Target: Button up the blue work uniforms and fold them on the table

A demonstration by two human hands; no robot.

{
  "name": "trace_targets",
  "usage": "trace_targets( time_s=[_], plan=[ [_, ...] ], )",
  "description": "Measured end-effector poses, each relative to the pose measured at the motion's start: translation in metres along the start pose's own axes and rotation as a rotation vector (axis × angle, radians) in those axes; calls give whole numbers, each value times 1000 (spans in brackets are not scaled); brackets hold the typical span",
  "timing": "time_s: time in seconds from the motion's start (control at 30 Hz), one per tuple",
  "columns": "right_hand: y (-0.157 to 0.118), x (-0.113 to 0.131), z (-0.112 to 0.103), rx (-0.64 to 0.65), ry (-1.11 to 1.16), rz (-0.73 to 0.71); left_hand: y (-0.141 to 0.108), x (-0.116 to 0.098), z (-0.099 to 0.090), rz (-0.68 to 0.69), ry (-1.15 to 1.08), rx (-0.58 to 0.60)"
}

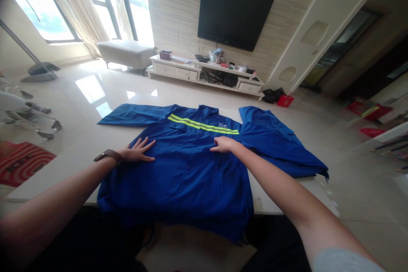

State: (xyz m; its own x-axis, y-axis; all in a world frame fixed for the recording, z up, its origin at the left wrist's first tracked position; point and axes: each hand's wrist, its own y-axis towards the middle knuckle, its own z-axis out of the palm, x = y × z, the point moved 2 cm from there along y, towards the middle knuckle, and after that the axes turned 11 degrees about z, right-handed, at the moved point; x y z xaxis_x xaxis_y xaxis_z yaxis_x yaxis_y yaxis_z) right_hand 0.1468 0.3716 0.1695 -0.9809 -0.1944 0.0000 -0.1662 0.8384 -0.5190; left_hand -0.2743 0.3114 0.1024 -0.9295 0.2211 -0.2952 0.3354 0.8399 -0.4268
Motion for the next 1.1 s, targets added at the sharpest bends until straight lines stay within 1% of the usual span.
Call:
trace_targets(
  time_s=[0.07,0.1,0.13,0.23,0.3,0.37,0.43,0.5,0.57,0.63,0.67,0.7,0.77,0.83,0.9,0.93,1.0,1.07,1.1],
  plan=[
    [15,0,-7,-104,26,62,1,1,1,-11,0,-4],
    [23,1,-7,-123,32,99,1,1,1,-18,-2,-1],
    [32,2,-5,-119,34,133,1,0,1,-22,-3,2],
    [61,8,4,-44,29,195,3,-3,0,-29,0,0],
    [79,13,5,-2,28,242,5,-3,0,-42,0,-5],
    [96,18,1,39,30,281,9,-1,1,-60,-4,-15],
    [111,21,-6,63,34,290,13,4,0,-73,-9,-35],
    [125,23,-15,49,37,274,15,7,-1,-84,-14,-71],
    [139,24,-23,15,42,264,14,6,-5,-89,-16,-113],
    [151,25,-31,-18,53,266,9,-1,-9,-84,-9,-126],
    [156,26,-35,-39,61,280,6,-7,-10,-71,-6,-115],
    [159,27,-39,-73,70,299,3,-15,-11,-51,-8,-91],
    [162,31,-45,-185,80,331,-4,-30,-10,-2,-33,-12],
    [153,40,-48,-308,76,301,-8,-44,-6,25,-56,70],
    [131,51,-41,-368,77,181,-9,-51,-1,28,-49,106],
    [113,56,-34,-371,88,99,-9,-53,1,28,-38,105],
    [63,65,-11,-358,125,-107,-6,-53,5,32,-21,82],
    [1,65,19,-338,155,-339,-4,-52,7,39,-13,65],
    [-31,62,35,-293,165,-453,-3,-51,7,41,-10,64]
  ],
)
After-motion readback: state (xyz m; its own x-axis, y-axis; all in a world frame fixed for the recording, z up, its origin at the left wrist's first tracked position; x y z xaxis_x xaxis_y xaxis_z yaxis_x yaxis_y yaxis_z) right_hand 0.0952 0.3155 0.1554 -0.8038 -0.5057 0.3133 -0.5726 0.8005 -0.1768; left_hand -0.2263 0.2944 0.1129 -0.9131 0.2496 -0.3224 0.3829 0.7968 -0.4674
